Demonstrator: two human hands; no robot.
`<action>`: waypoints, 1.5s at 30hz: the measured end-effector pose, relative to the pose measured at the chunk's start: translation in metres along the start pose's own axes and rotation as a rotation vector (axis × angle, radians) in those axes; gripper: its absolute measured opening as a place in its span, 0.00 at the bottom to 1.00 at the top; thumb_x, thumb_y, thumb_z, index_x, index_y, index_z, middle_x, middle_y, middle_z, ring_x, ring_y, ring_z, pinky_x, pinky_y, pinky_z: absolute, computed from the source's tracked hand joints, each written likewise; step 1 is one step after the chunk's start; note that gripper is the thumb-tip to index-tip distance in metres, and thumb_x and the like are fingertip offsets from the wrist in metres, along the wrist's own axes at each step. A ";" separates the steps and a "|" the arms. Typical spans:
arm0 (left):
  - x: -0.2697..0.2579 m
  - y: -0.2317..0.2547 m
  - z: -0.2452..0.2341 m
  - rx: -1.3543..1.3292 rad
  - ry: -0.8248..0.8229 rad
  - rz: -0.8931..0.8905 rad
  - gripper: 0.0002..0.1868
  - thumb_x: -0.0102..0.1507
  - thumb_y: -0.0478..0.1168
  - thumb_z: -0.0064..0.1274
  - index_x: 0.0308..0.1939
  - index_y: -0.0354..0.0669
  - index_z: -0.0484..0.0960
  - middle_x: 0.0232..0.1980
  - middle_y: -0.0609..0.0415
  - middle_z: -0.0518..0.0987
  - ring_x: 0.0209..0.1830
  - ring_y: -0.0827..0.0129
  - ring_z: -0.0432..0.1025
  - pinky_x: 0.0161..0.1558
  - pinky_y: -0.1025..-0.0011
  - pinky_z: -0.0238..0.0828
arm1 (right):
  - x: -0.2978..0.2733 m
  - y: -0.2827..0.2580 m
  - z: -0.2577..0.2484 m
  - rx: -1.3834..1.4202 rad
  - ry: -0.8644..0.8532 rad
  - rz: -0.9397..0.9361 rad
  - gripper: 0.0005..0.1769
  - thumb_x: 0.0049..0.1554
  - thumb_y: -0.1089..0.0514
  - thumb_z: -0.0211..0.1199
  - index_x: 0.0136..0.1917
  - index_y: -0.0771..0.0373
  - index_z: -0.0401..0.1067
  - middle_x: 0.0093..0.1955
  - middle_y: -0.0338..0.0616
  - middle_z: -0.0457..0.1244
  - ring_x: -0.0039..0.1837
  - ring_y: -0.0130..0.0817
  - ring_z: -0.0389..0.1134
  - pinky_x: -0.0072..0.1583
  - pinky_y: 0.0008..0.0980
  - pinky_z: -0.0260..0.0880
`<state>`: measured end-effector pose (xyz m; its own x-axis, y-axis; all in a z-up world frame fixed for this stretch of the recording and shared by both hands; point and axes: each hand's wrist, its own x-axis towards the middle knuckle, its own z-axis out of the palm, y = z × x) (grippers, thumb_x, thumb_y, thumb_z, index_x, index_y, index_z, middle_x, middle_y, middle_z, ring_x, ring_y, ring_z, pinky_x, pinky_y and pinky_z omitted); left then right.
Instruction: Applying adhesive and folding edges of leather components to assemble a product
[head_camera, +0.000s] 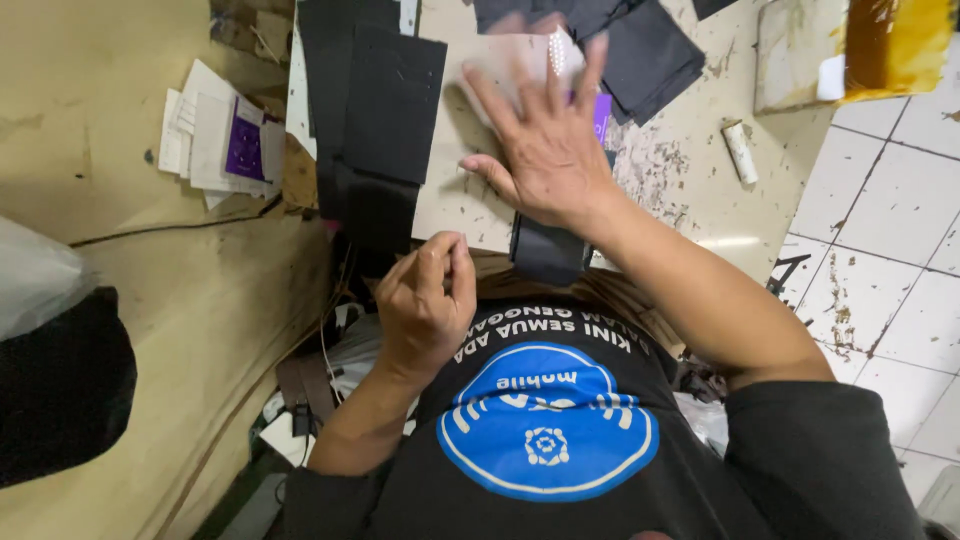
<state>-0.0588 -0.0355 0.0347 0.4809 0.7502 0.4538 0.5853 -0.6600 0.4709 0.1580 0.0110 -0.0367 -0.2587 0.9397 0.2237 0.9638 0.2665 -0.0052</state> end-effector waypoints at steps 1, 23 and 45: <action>-0.001 0.000 0.001 -0.002 0.004 0.006 0.07 0.68 0.26 0.56 0.48 0.30 0.76 0.37 0.46 0.83 0.31 0.57 0.79 0.37 0.65 0.76 | 0.007 0.002 -0.010 -0.005 0.004 0.002 0.47 0.75 0.19 0.30 0.91 0.51 0.50 0.73 0.66 0.61 0.82 0.68 0.47 0.75 0.75 0.16; -0.011 0.009 0.009 -0.195 -0.049 0.049 0.08 0.67 0.28 0.57 0.49 0.33 0.77 0.42 0.47 0.83 0.36 0.60 0.80 0.41 0.66 0.79 | 0.034 -0.006 -0.103 0.973 -0.379 0.185 0.59 0.47 0.11 0.16 0.69 0.59 0.45 0.72 0.57 0.33 0.83 0.54 0.20 0.81 0.61 0.14; -0.007 0.020 0.033 -0.338 -0.162 -0.033 0.09 0.67 0.34 0.54 0.50 0.36 0.78 0.45 0.48 0.82 0.45 0.56 0.79 0.52 0.62 0.74 | -0.018 0.015 -0.032 1.036 0.092 0.067 0.41 0.67 0.25 0.31 0.80 0.52 0.53 0.88 0.55 0.31 0.88 0.60 0.20 0.83 0.71 0.26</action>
<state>-0.0291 -0.0523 0.0164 0.5786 0.7497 0.3212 0.3669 -0.5909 0.7185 0.1793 -0.0086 -0.0097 -0.1590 0.9510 0.2652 0.4373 0.3086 -0.8447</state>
